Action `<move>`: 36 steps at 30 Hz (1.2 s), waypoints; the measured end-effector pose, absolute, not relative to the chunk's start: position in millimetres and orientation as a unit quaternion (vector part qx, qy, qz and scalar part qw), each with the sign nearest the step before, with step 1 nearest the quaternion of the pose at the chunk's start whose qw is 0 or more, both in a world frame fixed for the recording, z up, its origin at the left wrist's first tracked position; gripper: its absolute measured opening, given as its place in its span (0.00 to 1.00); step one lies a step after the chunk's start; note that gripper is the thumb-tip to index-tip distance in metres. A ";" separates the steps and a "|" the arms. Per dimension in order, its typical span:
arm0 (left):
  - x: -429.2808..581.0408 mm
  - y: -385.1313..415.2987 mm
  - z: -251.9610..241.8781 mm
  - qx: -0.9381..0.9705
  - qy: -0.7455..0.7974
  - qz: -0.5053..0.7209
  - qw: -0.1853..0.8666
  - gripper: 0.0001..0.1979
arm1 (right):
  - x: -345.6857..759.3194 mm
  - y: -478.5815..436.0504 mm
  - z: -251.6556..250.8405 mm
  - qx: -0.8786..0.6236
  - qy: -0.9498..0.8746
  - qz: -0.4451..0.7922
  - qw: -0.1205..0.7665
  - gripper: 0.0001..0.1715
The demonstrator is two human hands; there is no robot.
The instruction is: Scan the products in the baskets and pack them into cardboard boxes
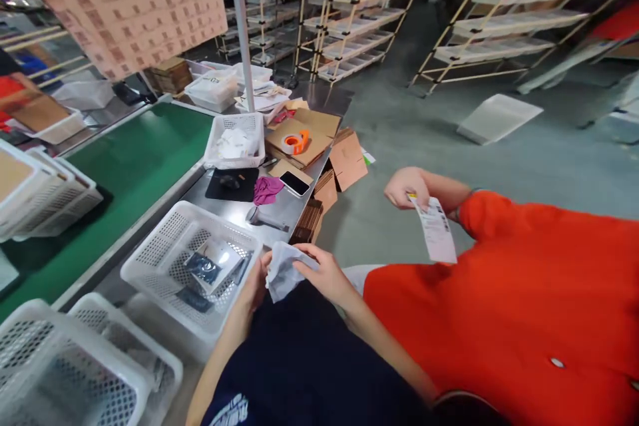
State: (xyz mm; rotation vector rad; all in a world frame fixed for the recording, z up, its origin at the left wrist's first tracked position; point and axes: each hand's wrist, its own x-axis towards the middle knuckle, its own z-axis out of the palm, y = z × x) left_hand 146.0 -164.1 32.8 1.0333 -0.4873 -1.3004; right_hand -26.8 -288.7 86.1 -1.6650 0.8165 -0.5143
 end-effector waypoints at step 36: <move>166.4 -193.1 98.0 0.582 -0.231 -0.368 0.687 0.27 | -11.1 -290.6 120.0 -0.678 0.323 -0.304 0.586 0.16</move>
